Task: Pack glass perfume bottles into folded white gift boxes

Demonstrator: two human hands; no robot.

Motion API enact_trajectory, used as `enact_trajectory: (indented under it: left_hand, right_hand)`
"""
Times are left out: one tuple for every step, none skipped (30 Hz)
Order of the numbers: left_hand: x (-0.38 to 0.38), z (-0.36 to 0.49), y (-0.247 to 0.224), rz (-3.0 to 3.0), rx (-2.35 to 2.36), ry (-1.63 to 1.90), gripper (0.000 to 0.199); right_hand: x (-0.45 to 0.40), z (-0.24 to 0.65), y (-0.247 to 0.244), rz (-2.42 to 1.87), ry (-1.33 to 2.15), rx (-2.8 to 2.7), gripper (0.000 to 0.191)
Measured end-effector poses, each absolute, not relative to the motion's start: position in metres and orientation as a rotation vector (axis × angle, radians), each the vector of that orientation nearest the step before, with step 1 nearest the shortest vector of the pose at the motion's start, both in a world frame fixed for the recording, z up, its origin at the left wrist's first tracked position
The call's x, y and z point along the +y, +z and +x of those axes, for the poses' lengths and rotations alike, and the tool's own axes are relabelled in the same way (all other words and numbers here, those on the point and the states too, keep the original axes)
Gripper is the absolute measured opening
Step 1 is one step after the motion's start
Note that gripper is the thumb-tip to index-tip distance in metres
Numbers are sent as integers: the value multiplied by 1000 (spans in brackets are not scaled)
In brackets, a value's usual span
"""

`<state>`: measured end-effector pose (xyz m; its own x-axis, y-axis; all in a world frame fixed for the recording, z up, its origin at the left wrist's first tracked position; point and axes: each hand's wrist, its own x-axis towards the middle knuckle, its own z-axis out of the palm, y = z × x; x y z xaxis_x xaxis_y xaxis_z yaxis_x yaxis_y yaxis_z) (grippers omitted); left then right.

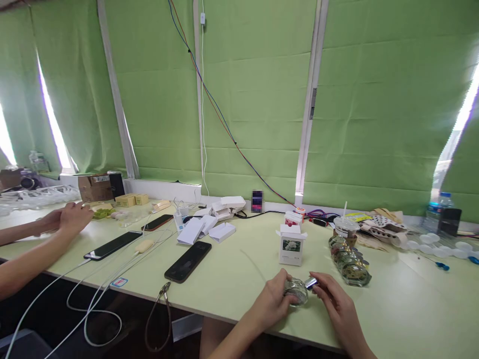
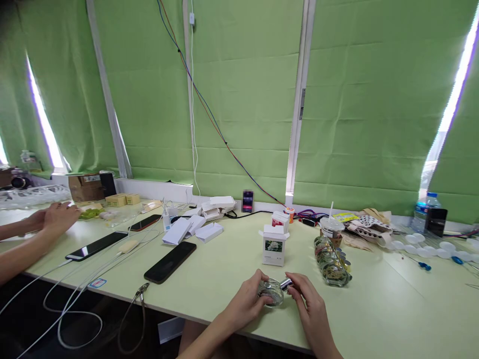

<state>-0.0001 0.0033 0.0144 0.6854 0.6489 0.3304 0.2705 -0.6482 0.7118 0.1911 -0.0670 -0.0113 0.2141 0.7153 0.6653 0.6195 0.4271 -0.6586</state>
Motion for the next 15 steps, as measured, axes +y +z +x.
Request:
enact_trajectory:
  left_hand:
    - [3,0,14,2249,709,773,27]
    - [4,1,15,2241,718,780,28]
    - [4,1,15,2231,728,788,29]
    - [4,1,16,2220,735,796,30]
    - [4,2,16,2208,741,801,31]
    - [4,2,17,2196,745,800,32]
    - [4,2,17,2187,746,796,31]
    - [4,2,17,2181,747,793,31]
    - [4,2,17,2177,749,790,30]
    - [4,2,17,2174,748,787,30]
    - [4,2,17,2170,742,786,30]
    - [5,1,17,2165,735,788,30]
    - [5,1,16,2158,728,792,30]
    - [6,1,16,2151,721,798,30]
    - [7,1,15,2144,715,808,31]
  right_hand:
    - [-67,192,-12,-1251,70,-1486,27]
    - [-66,192,-13,-1250,49,-1501,28]
    - [-66,192,-14,-1247,34,-1516,30]
    - [-66,191,-14,-1243,22,-1532,32]
    - [-66,190,-14,-1240,10,-1548,33]
    - [-66,189,-13,-1237,0,-1565,35]
    - [-65,188,-13,-1234,-11,-1580,36]
    - [-65,187,-13,-1232,-20,-1594,37]
    - [-65,187,-13,-1229,-27,-1608,39]
    - [-64,187,-13,-1225,-31,-1622,40]
    - [-63,187,-14,-1221,-34,-1637,41]
    - [-62,187,-15,-1217,-36,-1651,43]
    - [-61,188,-16,-1214,-37,-1665,44]
    - [-61,188,-18,-1209,-37,-1680,45]
    - [-60,189,-19,-1206,-37,-1694,46]
